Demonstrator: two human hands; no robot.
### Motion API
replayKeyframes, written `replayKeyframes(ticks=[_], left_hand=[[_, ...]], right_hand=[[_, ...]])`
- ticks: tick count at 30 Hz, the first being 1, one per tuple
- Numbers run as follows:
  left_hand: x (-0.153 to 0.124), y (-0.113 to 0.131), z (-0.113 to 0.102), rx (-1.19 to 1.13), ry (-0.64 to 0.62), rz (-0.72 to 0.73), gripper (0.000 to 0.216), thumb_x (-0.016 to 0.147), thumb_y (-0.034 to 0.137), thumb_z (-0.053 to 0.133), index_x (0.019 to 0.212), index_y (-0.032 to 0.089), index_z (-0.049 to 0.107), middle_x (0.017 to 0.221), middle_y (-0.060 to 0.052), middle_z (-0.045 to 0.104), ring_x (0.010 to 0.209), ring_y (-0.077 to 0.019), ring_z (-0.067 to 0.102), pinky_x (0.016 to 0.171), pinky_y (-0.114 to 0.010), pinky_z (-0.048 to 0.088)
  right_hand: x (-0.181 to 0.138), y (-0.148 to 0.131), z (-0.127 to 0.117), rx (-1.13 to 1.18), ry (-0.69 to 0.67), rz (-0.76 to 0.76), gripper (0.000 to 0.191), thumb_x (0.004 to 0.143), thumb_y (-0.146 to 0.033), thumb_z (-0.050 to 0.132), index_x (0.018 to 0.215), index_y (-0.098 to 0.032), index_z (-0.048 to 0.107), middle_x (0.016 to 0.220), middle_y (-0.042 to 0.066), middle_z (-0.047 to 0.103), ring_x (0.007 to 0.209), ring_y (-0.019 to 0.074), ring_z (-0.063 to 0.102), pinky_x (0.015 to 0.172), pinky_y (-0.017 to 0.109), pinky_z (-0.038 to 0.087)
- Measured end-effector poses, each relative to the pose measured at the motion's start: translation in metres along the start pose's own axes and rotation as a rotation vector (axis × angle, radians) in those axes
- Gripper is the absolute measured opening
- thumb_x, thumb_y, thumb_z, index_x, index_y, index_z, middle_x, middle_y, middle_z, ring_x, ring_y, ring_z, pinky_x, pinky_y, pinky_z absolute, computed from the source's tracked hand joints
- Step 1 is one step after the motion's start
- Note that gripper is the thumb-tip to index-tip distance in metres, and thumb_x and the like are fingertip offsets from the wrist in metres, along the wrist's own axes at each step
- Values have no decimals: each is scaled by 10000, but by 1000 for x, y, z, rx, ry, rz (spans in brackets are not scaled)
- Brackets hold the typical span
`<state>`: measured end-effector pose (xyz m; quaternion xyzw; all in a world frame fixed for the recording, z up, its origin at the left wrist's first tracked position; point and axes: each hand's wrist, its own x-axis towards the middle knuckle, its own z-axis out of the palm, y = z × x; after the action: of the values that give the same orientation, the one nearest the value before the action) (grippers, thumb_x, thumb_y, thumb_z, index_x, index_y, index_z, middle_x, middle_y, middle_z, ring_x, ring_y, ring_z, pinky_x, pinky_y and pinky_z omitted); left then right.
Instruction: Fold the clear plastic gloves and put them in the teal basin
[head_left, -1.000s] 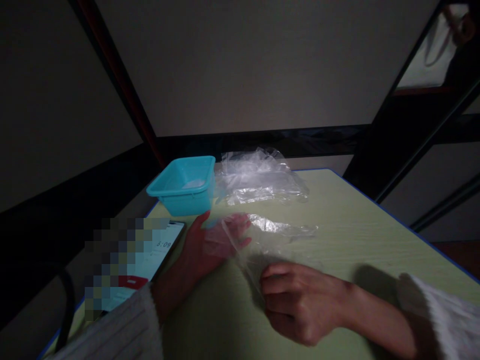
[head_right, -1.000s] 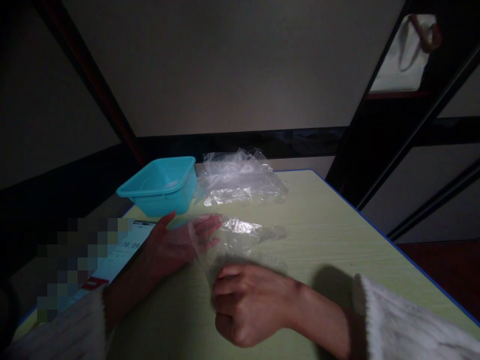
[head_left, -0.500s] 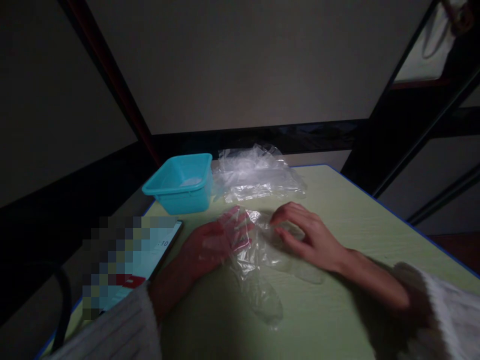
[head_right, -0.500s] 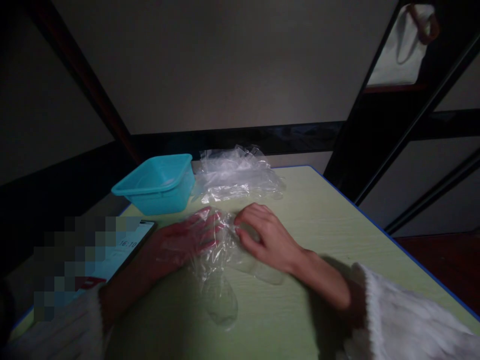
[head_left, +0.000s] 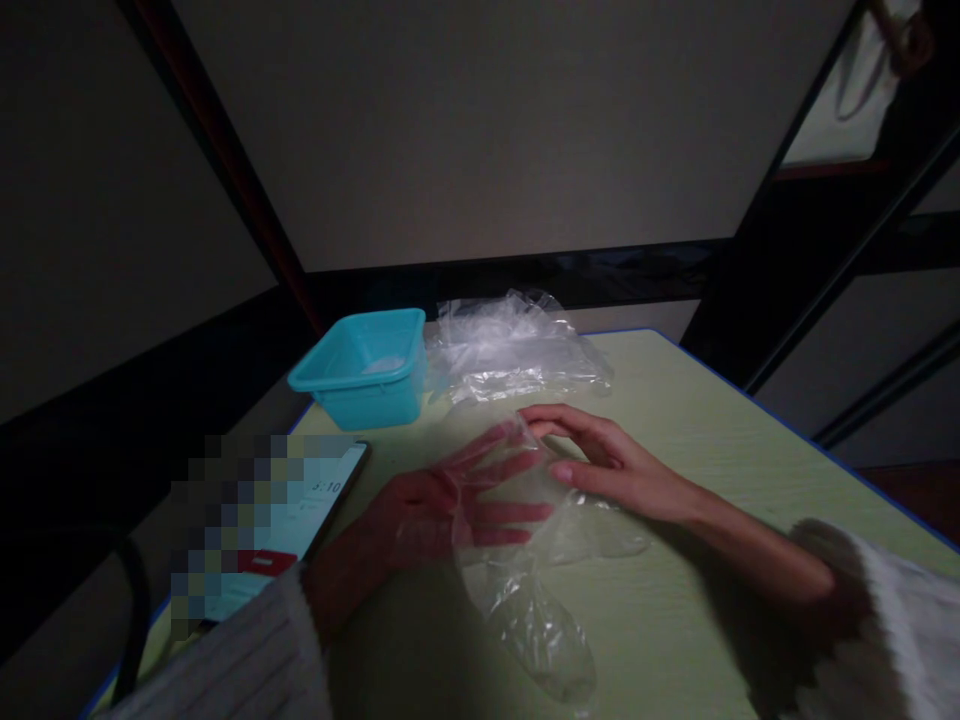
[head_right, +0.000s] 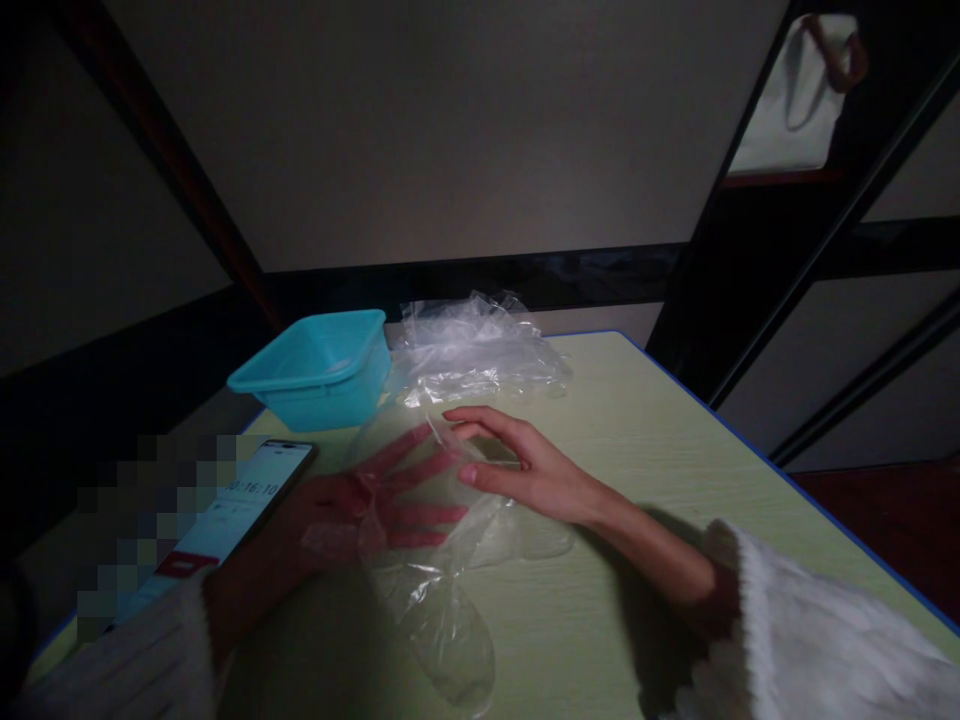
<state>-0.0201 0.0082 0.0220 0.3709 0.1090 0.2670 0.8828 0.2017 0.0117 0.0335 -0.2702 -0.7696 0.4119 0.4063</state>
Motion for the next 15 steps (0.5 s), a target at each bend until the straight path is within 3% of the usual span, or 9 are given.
replayKeyframes(ticks=[4, 8, 12, 15], left_hand=[[0, 0, 0, 10, -19, 4, 588, 666, 72, 466, 1178, 343, 565, 1294, 42, 531, 1117, -314, 543, 926, -445, 400], [0, 1, -1, -4, 3, 38, 581, 675, 90, 445, 1202, 310, 547, 1298, 0, 528, 1106, -306, 553, 941, -462, 377], [-1, 2, -4, -15, 49, 48, 598, 671, 90, 439, 1216, 318, 532, 1296, -3, 529, 1130, -309, 534, 963, -478, 348], [0, 3, -6, -24, 91, 78, 591, 659, 68, 432, 1188, 301, 557, 1272, -8, 549, 1120, -305, 542, 950, -469, 364]], right_hand=[[2, 0, -1, 183, -6, 38, 410, 744, -224, 645, 1123, -188, 491, 787, -7, 565, 751, 126, 574, 681, 278, 471], [3, -1, -13, 318, 27, 102, 388, 694, -239, 690, 1028, -199, 498, 666, -49, 527, 560, 87, 507, 490, 211, 395], [4, 0, -30, 223, 66, 109, 343, 679, -235, 697, 970, -195, 520, 593, -79, 459, 495, 70, 442, 450, 201, 356], [4, 5, -42, 156, 147, 80, 298, 681, -228, 696, 929, -200, 534, 556, -100, 396, 474, 59, 401, 513, 221, 412]])
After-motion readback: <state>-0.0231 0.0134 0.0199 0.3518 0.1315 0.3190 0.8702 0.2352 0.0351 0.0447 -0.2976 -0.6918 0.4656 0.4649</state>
